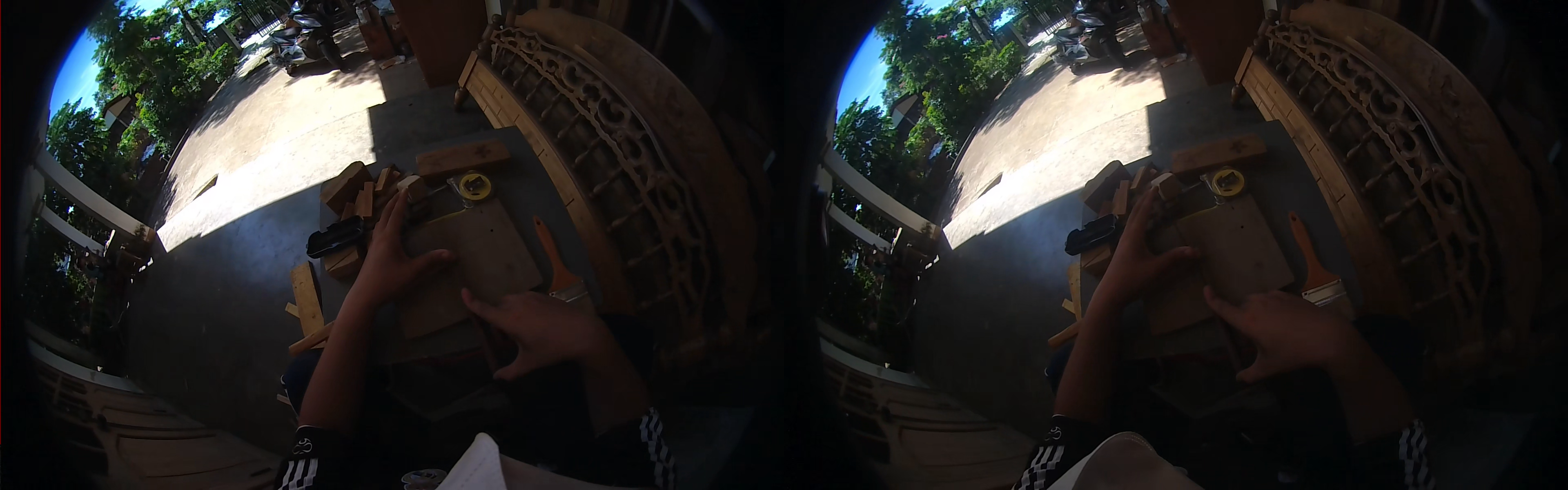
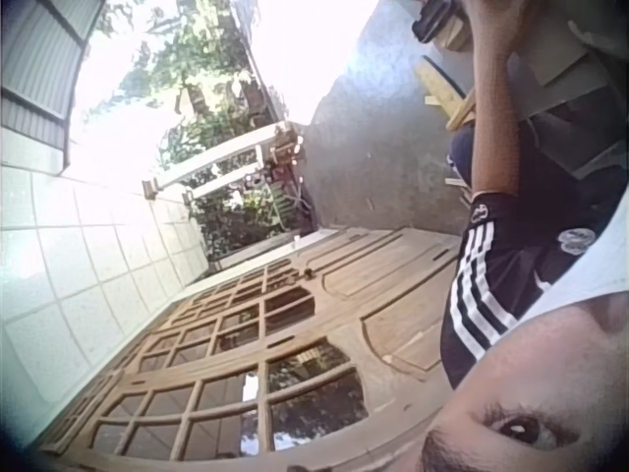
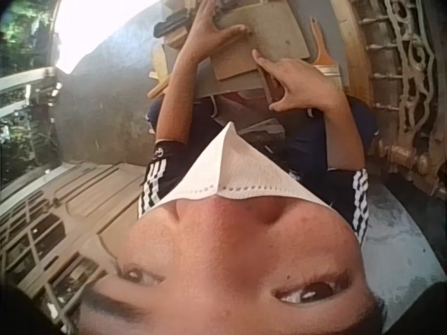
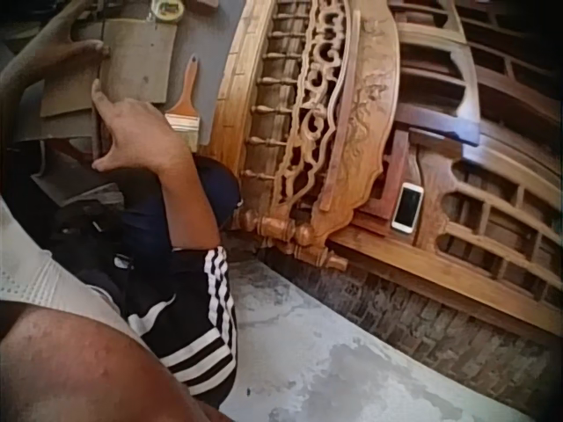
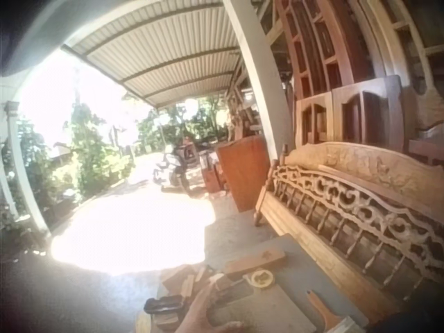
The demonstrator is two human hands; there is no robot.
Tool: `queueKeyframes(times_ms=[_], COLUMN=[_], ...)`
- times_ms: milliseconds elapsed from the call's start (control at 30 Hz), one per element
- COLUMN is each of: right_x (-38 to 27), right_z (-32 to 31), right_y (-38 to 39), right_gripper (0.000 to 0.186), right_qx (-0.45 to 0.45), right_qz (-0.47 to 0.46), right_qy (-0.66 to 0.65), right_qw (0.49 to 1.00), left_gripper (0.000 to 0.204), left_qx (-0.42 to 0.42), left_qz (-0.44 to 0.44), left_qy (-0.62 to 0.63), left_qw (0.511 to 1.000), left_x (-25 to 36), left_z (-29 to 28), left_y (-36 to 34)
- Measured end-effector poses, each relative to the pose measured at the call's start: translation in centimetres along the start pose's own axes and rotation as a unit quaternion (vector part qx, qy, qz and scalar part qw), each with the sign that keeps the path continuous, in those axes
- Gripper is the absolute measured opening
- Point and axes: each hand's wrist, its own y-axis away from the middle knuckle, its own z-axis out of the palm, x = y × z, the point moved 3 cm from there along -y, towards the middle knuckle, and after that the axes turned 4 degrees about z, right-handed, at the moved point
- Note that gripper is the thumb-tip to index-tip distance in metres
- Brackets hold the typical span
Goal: Measure and mark a piece of wood for a woodworking project.
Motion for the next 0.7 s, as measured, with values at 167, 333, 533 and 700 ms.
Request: queueKeyframes(times_ms=[167, 333, 533, 700], right_x=[-0.06, 0.54, 0.47, 0.55], right_z=[0.29, 0.07, -0.36, 0.29], right_y=[0.06, -0.42, -0.22, -0.42], right_gripper=[0.125, 0.124, 0.125, 0.125], right_qx=[0.036, 0.011, 0.002, 0.014], right_qz=[-0.015, -0.013, -0.009, -0.031], right_qy=[0.028, -0.010, -0.015, 0.006], right_qw=[0.999, 1.000, 1.000, 0.999], left_gripper=[0.120, 0.120, 0.119, 0.119], left_qx=[-0.007, -0.011, -0.012, -0.010], left_qz=[0.002, -0.003, -0.012, -0.001], left_qy=[0.002, -0.003, 0.005, 0.008], left_qw=[1.000, 1.000, 1.000, 1.000], left_x=[-0.16, -0.11, -0.06, -0.04], left_z=[-0.04, -0.11, 0.09, -0.11], left_y=[0.03, 0.08, -0.11, -0.06])
